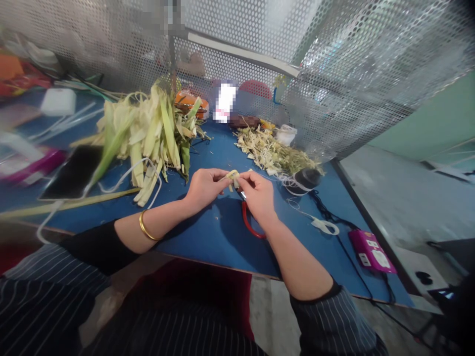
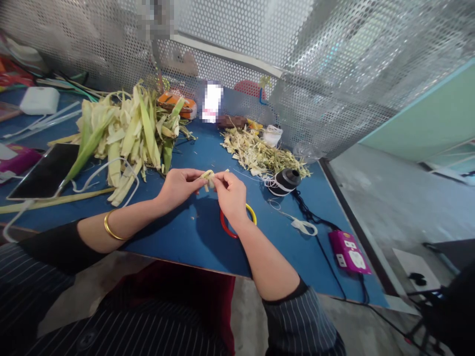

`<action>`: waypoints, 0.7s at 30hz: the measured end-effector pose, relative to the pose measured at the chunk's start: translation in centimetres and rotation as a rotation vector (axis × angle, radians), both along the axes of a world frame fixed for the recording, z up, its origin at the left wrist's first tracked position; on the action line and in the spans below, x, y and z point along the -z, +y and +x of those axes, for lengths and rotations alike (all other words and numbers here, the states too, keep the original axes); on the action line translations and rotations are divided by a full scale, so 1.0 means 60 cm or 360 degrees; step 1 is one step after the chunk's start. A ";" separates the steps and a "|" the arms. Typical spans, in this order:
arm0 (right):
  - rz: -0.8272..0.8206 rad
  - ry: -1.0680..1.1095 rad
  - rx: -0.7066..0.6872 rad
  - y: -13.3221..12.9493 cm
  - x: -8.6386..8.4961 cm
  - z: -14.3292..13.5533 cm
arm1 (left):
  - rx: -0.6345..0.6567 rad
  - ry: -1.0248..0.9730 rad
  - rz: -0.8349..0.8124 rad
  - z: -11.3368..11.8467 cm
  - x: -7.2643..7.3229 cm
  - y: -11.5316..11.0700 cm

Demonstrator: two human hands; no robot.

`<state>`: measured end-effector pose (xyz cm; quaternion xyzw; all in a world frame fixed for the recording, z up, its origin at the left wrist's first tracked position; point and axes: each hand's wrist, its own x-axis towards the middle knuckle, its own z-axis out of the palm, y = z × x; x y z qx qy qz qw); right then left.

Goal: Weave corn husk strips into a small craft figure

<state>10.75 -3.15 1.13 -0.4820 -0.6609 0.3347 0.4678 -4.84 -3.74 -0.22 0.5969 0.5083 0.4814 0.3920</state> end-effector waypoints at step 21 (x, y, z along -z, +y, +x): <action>-0.0155 0.0204 0.0073 0.002 0.008 -0.004 | -0.0002 0.0225 0.0104 0.008 0.001 -0.012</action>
